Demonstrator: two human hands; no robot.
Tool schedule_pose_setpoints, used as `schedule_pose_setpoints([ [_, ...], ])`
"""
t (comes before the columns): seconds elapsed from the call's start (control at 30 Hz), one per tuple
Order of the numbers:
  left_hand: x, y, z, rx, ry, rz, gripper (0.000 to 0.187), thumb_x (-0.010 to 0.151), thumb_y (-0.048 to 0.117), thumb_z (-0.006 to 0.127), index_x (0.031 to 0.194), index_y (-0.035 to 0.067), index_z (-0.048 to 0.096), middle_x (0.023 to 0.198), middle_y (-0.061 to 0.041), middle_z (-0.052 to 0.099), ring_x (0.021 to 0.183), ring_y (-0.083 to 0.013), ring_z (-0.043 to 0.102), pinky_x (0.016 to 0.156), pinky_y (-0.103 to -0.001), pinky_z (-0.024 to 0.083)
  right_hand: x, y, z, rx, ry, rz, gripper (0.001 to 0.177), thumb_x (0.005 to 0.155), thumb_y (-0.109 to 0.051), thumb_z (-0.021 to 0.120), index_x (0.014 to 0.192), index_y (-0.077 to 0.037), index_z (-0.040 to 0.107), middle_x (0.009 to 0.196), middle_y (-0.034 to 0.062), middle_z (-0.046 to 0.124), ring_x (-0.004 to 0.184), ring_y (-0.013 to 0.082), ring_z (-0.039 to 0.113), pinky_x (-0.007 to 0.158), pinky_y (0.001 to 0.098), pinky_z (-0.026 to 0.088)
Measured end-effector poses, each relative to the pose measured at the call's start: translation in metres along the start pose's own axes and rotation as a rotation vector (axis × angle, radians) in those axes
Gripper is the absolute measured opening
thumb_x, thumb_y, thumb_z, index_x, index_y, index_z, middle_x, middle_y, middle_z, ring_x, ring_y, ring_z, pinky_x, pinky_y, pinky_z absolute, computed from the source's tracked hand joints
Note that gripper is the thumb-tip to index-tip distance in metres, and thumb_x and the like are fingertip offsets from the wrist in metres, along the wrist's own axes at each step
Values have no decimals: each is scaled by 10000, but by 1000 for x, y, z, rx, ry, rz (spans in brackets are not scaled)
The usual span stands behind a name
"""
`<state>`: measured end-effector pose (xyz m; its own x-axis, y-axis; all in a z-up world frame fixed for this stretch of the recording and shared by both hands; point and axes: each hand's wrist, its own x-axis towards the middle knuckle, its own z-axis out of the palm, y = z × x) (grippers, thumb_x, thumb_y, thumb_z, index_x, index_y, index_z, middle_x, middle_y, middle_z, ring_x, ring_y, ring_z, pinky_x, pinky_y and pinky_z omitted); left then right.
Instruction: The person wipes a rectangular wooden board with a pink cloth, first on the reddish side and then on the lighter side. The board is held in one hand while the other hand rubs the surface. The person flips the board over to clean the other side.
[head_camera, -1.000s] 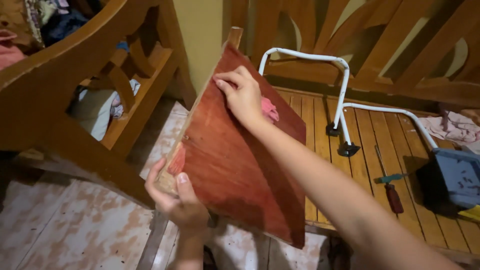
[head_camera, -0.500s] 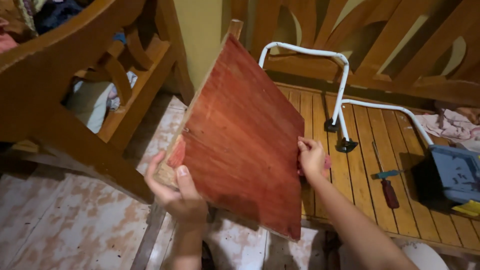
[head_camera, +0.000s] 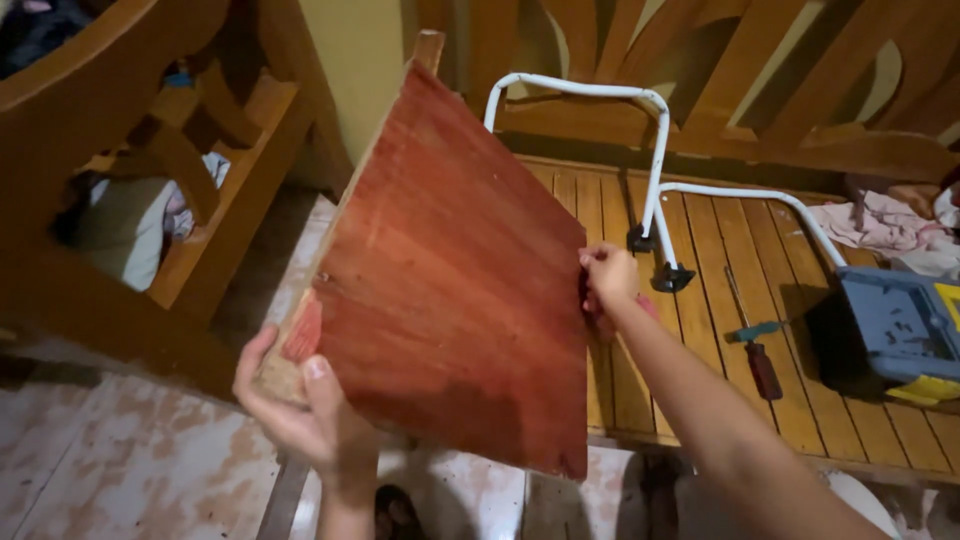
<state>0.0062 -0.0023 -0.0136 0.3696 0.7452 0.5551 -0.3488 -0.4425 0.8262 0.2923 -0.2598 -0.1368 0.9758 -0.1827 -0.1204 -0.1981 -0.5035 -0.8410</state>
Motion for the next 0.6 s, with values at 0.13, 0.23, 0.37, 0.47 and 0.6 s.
schedule_pose_setpoints([
  [0.13,0,1,2,-40,3,52,459,1072,145,530,1465,-55,405,1398,-178,502,1281,-244,527,1174,-377,426,31,1,7,-45,71,-42,136,921,-194,736,1026,-134,799,732,70,734,548,200,685,487,360,544],
  [0.23,-1,-2,2,-80,9,16,468,1057,137,525,1472,-45,409,1337,-174,527,1194,-227,532,1100,-355,431,27,11,13,55,58,39,129,929,-188,740,1020,-112,791,773,67,704,572,181,642,499,363,527],
  [0.37,-2,-9,2,-97,14,39,447,1064,128,540,1453,-44,403,1342,-170,539,1200,-220,542,1098,-342,445,0,23,24,242,84,-440,108,948,-151,740,996,-69,790,868,58,663,598,167,596,495,334,464],
  [0.47,-2,-13,3,-64,25,86,430,1082,126,557,1445,-51,411,1341,-174,543,1230,-225,560,1137,-338,451,-10,16,18,395,-52,-341,107,937,-125,737,969,-39,793,881,53,584,489,157,504,373,315,371],
  [0.6,-5,-17,4,-84,56,84,430,1079,132,573,1434,-63,429,1336,-187,554,1205,-225,564,1125,-333,447,4,-21,3,353,-62,90,125,968,-160,664,1038,-129,763,689,58,587,438,155,469,317,340,359],
])
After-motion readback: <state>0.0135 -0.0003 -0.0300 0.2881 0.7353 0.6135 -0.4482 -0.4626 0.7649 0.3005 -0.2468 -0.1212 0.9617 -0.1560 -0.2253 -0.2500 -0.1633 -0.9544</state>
